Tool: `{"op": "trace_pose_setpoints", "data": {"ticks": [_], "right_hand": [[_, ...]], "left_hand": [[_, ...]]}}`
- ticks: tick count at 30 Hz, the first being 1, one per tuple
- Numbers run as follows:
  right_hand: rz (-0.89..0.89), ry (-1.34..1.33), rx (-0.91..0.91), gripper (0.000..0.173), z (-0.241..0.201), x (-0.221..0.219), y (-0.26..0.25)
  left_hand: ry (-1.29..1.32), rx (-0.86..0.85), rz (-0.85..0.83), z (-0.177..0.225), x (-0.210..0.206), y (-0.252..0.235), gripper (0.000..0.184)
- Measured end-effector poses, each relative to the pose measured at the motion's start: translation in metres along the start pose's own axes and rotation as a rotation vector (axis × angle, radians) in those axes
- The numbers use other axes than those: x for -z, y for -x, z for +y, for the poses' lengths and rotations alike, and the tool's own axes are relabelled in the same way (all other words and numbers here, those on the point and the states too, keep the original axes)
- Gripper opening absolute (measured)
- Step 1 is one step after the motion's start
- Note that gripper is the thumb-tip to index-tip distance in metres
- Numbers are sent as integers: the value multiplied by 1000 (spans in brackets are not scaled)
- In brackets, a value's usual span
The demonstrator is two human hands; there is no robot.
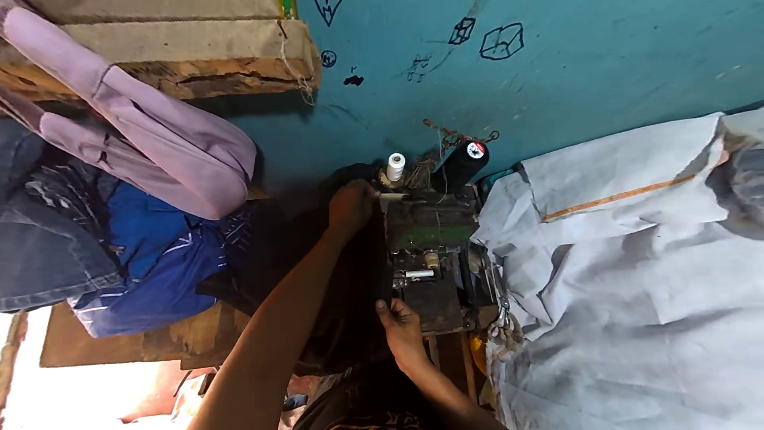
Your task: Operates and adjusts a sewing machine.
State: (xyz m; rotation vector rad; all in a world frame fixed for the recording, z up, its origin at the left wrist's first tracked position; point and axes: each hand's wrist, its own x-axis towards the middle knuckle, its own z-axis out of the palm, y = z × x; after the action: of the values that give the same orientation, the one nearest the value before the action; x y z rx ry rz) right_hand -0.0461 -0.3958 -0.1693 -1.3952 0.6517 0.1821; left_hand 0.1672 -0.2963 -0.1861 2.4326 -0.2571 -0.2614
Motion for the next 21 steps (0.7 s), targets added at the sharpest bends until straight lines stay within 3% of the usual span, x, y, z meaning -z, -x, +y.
{"op": "trace_pose_setpoints", "data": {"ticks": [10,13,15,17,19,21], "right_hand": [[7,-35,-51,25,-8,1,-9],[-7,-36,-57,27,-8,2,-12],[-13,-44,-58,27,-8,2,-14],[-12,-58,-54,28,-8,2,-14],[-13,-60,-49,26,-7,2,-15],[-18,-60,-45,27,-7,2,-15]], "left_hand": [[65,101,-28,-7,7,-13,31],[94,60,102,-3,17,-2,30],[130,-64,417,16,29,13,28],[163,-352,688,46,45,19,23],[101,-685,639,84,67,18,21],[-117,-870,419,119,83,10,27]]}}
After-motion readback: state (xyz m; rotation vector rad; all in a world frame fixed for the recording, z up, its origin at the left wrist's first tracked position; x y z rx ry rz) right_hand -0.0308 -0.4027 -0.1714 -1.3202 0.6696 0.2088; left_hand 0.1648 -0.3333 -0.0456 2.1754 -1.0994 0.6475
